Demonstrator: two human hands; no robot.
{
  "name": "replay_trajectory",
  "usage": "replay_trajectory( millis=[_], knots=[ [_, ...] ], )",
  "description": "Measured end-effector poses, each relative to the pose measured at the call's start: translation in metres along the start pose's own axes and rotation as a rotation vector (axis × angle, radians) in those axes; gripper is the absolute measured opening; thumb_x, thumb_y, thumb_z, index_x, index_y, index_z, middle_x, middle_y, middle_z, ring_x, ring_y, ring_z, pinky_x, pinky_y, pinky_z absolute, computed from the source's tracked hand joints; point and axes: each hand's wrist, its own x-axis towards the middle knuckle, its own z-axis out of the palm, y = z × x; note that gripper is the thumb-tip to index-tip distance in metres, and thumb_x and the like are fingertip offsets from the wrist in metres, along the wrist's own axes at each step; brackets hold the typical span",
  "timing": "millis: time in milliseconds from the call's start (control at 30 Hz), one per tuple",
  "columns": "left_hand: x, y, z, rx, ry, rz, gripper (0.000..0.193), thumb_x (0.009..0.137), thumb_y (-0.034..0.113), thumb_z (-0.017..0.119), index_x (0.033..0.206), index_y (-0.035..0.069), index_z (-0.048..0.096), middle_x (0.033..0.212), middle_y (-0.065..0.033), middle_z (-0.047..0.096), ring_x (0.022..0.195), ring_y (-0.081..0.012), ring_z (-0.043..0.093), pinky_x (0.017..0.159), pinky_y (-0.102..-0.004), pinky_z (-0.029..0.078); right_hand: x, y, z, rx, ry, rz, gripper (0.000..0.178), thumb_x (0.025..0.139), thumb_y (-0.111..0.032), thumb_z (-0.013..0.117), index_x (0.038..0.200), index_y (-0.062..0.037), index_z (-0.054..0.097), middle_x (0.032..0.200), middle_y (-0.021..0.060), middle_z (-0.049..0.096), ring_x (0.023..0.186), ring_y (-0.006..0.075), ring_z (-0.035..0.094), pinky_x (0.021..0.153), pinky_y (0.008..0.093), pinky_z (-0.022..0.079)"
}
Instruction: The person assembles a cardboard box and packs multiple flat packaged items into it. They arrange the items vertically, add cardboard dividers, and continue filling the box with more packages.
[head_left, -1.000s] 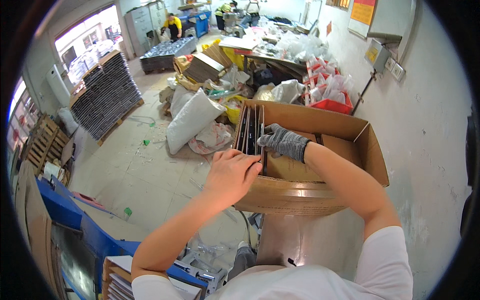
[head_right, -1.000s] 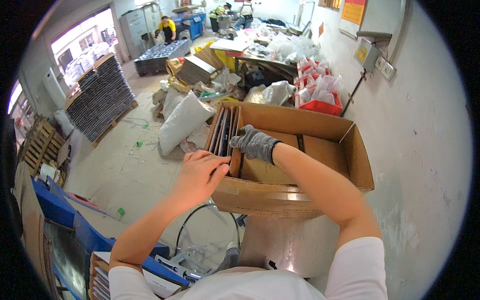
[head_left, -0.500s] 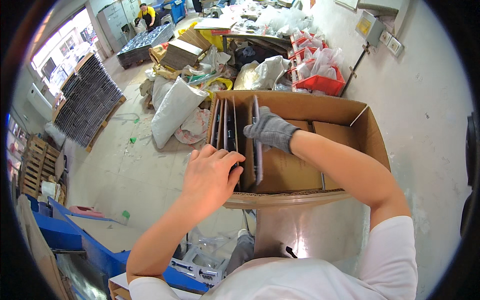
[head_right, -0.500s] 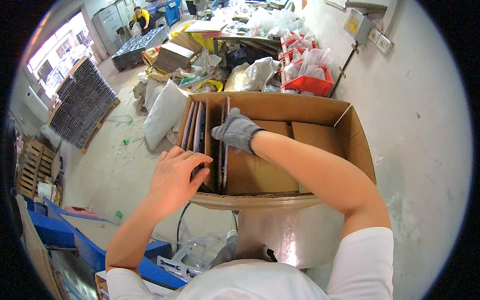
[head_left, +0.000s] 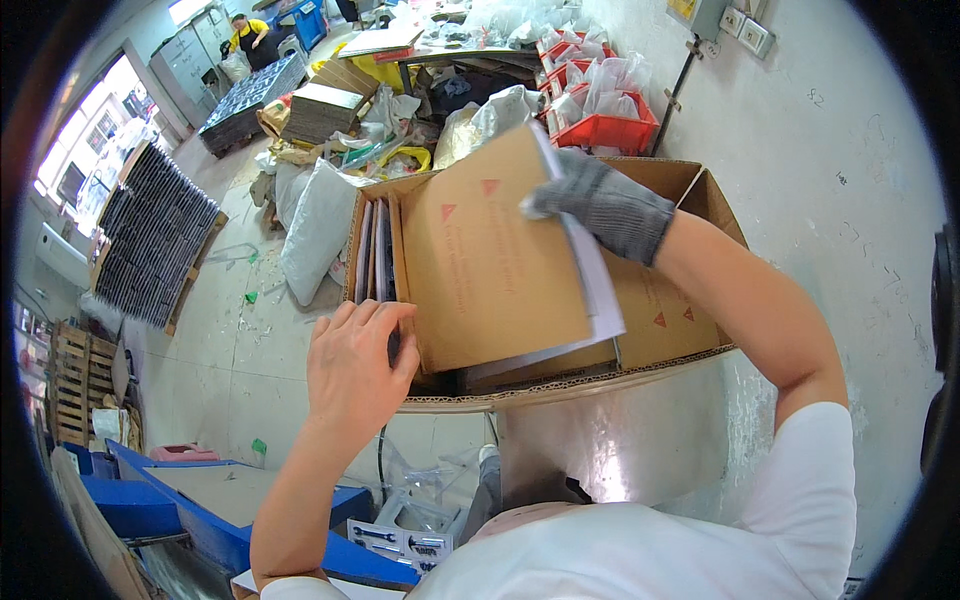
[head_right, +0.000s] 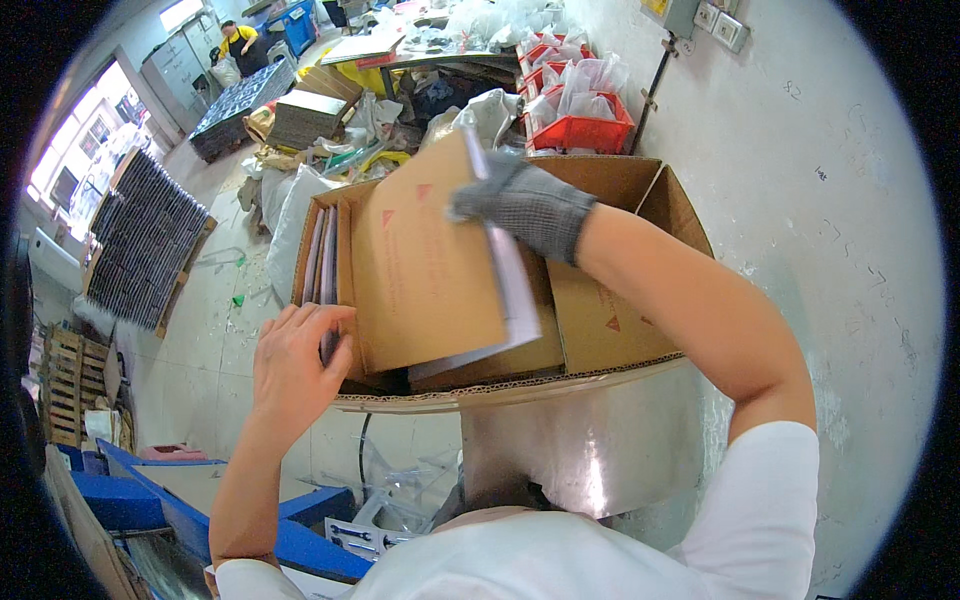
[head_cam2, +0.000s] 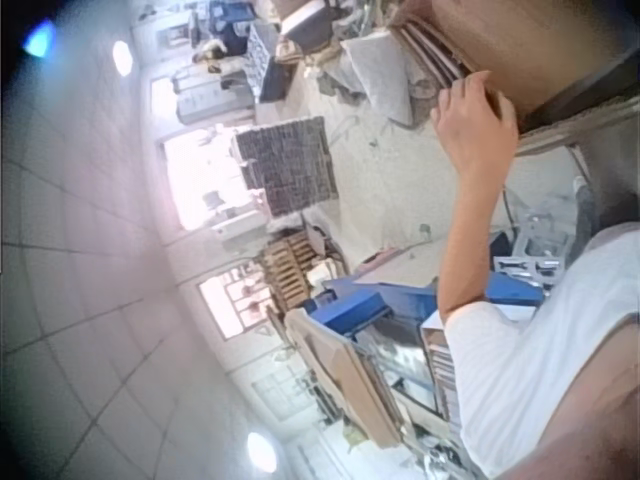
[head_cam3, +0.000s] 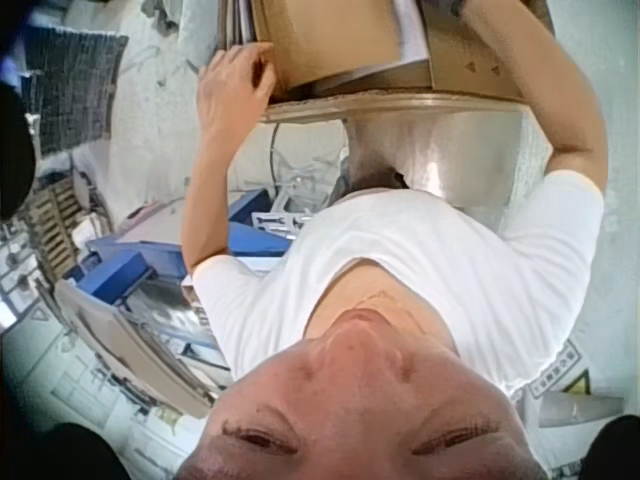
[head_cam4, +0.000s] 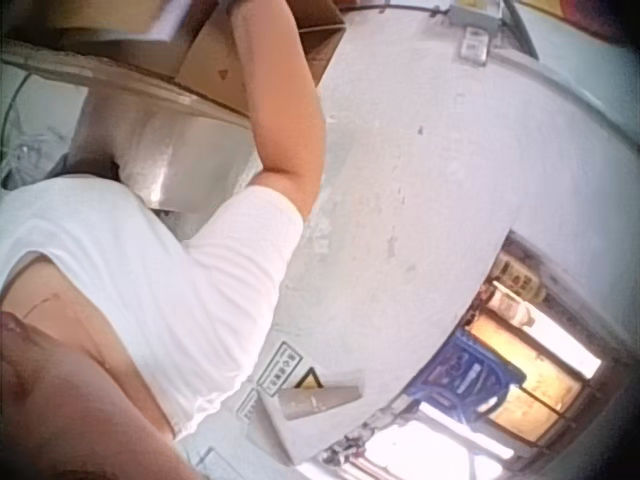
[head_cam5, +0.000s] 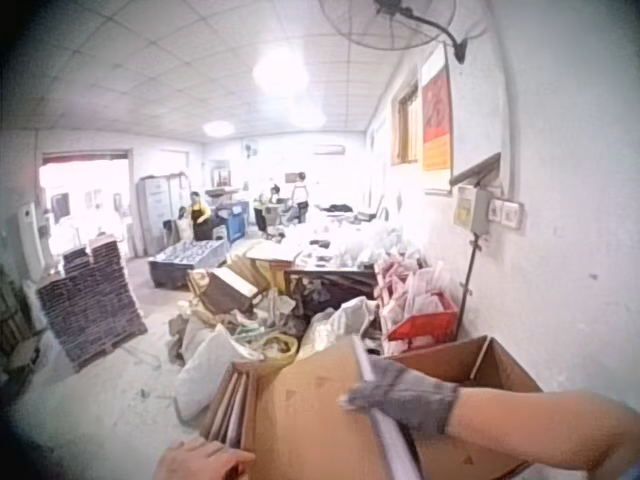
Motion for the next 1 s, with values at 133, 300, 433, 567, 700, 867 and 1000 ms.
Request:
replay_trajectory(
  millis=[133, 300, 433, 567, 700, 867, 1000],
  knots=[
    [0.007, 0.002, 0.002, 0.008, 0.019, 0.052, 0.017, 0.079, 0.014, 0.068, 0.096, 0.01, 0.066, 0.082, -0.0035, 0.062, 0.082, -0.0226, 0.057, 0.076, -0.0356, 0.042, -0.025, 0.115, -0.025, -0.347, 0.151, 0.231, 0.068, 0.08, -0.037, 0.069, 0.128, 0.0057, 0.048, 0.122, 0.027, 0.057, 0.117, 0.0345, 0.054, 0.101, 0.038, 0.042],
    [0.006, 0.001, 0.002, 0.034, -0.006, 0.039, 0.018, 0.08, 0.015, 0.07, 0.097, 0.009, 0.066, 0.086, -0.004, 0.061, 0.084, -0.0227, 0.06, 0.076, -0.036, 0.041, -0.045, 0.085, -0.004, -0.868, 0.034, 0.046, 0.066, 0.081, -0.036, 0.067, 0.129, 0.0049, 0.047, 0.122, 0.0283, 0.053, 0.113, 0.0411, 0.052, 0.101, 0.0437, 0.041],
    [0.013, 0.002, 0.001, 0.07, -0.012, 0.034, 0.021, 0.08, 0.015, 0.071, 0.099, 0.009, 0.065, 0.093, -0.0056, 0.061, 0.087, -0.0252, 0.06, 0.079, -0.0376, 0.043, -0.033, 0.075, 0.032, -1.204, -0.178, 0.117, 0.055, 0.085, -0.033, 0.061, 0.123, 0.0045, 0.051, 0.119, 0.0267, 0.055, 0.11, 0.041, 0.054, 0.098, 0.0453, 0.042],
    [0.014, 0.001, 0.0, 0.049, -0.083, -0.015, 0.024, 0.08, 0.013, 0.071, 0.103, 0.008, 0.064, 0.1, -0.008, 0.061, 0.093, -0.0284, 0.059, 0.084, -0.0386, 0.044, -0.029, 0.069, 0.029, -0.94, -0.077, 0.125, 0.029, 0.086, -0.029, 0.062, 0.103, -0.0051, 0.067, 0.12, 0.0235, 0.058, 0.106, 0.0397, 0.058, 0.092, 0.0442, 0.047],
    [0.008, -0.001, -0.001, 0.009, 0.078, 0.037, 0.03, 0.08, 0.013, 0.07, 0.109, 0.007, 0.064, 0.116, -0.0109, 0.056, 0.108, -0.0297, 0.055, 0.092, -0.0399, 0.041, -0.037, 0.052, -0.029, -0.57, 0.089, 0.02, 0.031, 0.088, -0.028, 0.061, 0.108, -0.0045, 0.065, 0.109, 0.0185, 0.064, 0.105, 0.0316, 0.061, 0.095, 0.0398, 0.047],
    [0.021, 0.004, -0.009, -0.048, -0.068, 0.201, 0.037, 0.08, 0.016, 0.071, 0.114, 0.004, 0.062, 0.131, -0.0137, 0.051, 0.121, -0.0327, 0.048, 0.102, -0.0423, 0.039, -0.055, 0.072, -0.102, -0.947, 0.083, 0.334, 0.055, 0.088, -0.045, 0.06, 0.122, -0.0022, 0.057, 0.125, 0.0218, 0.057, 0.115, 0.0362, 0.056, 0.101, 0.0407, 0.043],
    [0.053, 0.033, 0.014, -0.079, -0.295, 0.574, 0.044, 0.082, 0.025, 0.071, 0.118, 0.003, 0.06, 0.136, -0.0154, 0.048, 0.128, -0.034, 0.043, 0.107, -0.045, 0.036, -0.065, 0.116, -0.091, -1.014, -0.037, 0.436, 0.089, 0.082, -0.064, 0.057, 0.133, 0.0077, 0.044, 0.133, 0.0312, 0.048, 0.126, 0.0404, 0.047, 0.107, 0.0431, 0.037]
  ],
)
